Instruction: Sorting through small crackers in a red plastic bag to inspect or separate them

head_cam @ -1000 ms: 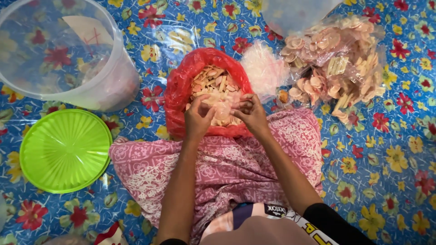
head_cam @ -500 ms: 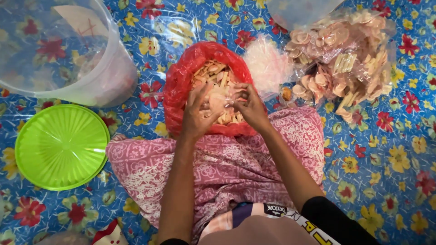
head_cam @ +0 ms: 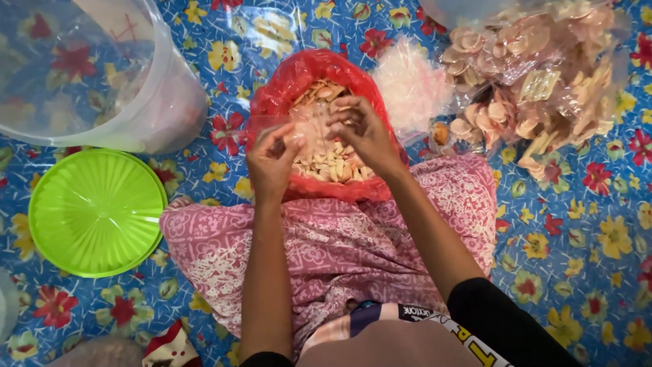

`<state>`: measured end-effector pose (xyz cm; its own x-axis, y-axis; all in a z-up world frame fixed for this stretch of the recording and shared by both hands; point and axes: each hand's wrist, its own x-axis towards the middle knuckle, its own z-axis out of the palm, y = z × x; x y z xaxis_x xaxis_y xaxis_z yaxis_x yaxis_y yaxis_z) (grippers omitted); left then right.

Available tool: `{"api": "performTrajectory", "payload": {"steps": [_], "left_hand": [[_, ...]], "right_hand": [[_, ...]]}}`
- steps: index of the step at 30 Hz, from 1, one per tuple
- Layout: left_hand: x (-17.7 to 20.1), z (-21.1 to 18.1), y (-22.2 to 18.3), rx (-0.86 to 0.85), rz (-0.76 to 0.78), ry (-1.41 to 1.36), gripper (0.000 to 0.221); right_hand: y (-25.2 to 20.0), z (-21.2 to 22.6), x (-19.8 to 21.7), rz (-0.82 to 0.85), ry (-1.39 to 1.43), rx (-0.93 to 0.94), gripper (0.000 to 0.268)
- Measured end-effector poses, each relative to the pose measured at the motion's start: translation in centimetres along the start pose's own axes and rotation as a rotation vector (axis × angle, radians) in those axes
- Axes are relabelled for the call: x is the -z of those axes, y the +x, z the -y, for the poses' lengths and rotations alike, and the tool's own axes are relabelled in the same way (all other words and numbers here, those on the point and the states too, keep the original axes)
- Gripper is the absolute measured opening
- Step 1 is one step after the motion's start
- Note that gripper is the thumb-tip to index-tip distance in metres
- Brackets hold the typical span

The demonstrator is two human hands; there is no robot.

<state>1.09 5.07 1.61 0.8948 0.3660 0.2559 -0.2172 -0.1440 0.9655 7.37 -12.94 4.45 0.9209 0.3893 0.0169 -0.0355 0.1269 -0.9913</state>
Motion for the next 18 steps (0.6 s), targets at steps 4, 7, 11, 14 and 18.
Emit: {"api": "performTrajectory", "payload": {"steps": [4,7,11,14,18], "left_hand": [[0.0,0.8,0.1,0.037,-0.05,-0.009,0.034],[-0.4,0.0,0.4,0.085,-0.06,-0.058,0.034],[-0.6,0.3,0.5,0.031,-0.02,0.092,0.033],[-0.6,0.2,0.4,0.048,-0.009,0.099,0.033],[-0.6,0.3,0.1,0.094,0.02,0.11,0.032]], "right_hand": [[-0.3,-1.9,2.5,-0.077,-0.088,-0.017,0.039],[-1.5,-5.3,5.0,-0.072,-0.51,-0.019,0.031],[-3.6,-8.4,6.7,0.114,-1.0,0.117,0.028],[-4.4,-9.1,6.9,0.148,-1.095,0.167,0.028],[-5.4,-9.3,6.9,0.089,-1.147,0.099,0.022]]}}
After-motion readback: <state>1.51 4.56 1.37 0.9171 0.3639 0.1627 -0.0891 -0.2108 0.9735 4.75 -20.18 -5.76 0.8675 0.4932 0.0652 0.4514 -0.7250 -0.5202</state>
